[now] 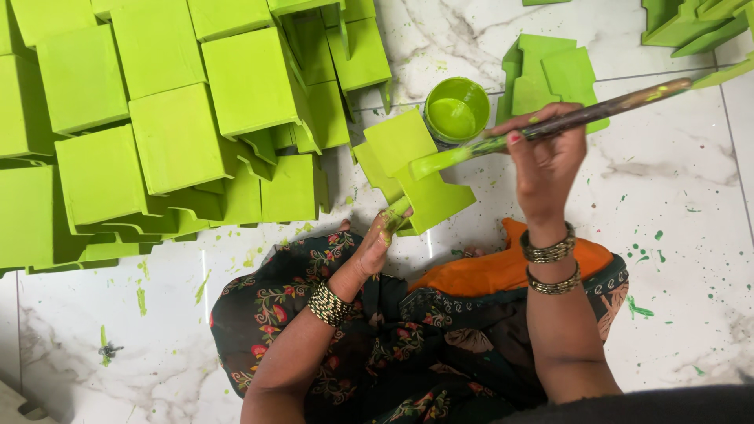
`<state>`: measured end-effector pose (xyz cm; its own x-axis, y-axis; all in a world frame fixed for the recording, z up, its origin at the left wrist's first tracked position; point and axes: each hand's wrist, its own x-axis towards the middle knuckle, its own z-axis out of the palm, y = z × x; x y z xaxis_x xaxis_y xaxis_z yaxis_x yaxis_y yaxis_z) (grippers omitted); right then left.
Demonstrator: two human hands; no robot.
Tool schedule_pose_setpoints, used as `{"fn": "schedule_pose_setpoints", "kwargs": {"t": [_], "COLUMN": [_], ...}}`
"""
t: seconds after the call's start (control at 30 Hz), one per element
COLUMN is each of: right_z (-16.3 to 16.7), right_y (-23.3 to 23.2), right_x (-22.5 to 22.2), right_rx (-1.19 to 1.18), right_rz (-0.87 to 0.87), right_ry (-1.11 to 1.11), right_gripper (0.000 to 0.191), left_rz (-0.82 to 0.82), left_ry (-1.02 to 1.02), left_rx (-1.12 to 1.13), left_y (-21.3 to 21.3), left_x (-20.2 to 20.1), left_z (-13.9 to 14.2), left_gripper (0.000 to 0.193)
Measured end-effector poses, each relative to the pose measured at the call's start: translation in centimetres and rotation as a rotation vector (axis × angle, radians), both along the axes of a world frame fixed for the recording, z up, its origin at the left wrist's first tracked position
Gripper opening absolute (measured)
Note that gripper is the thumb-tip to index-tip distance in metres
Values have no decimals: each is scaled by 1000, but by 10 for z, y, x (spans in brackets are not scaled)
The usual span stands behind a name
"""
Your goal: The person sits on the floor painting foam letters with green paint using a brush. They dip the brush into an open paint can, coat the faces and edges of each letter, turn letters to reach other sides, and place finished letters onto a large pile of already painted letters.
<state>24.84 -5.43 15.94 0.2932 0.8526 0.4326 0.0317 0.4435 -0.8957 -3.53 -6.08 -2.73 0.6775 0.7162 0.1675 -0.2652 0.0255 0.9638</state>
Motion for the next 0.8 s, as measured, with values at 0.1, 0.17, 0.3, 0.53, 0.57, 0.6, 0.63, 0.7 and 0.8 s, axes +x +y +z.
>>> {"fn": "schedule_pose_setpoints", "kwargs": {"t": [0.1,0.17,0.3,0.53,0.57,0.6,0.63,0.7,0.8], "right_z": [-5,-2,7,18,18,18,18,15,8], "right_y": [3,-1,-4,3,3,3,3,3,3], "right_x": [22,31,22,-33,-36,-38,-37,-30,-12], "right_rx": [39,40,60,-37,-43,-50,-41,-22,2], "right_rz": [-94,-163,-157,68,80,92,77,48,-8], "right_ry": [-148,-184,-54,173,166,158,147,121,55], "right_gripper": [24,24,26,29,29,29,30,30,29], "left_rz": [-3,-1,-6,-9,0,9,6,0,-17], "left_ry": [-25,-35,-82,31,42,53,42,20,-11], "left_rx": [-37,-42,-100,-24,-9,6,-1,-16,-63], "left_y": [0,0,-1,-1,-1,-1,-1,-1,-1], "left_x": [1,1,2,2,2,1,1,1,2], "left_z": [-1,-2,-2,4,5,5,6,7,9], "left_gripper": [93,94,94,95,94,94,93,93,94]}}
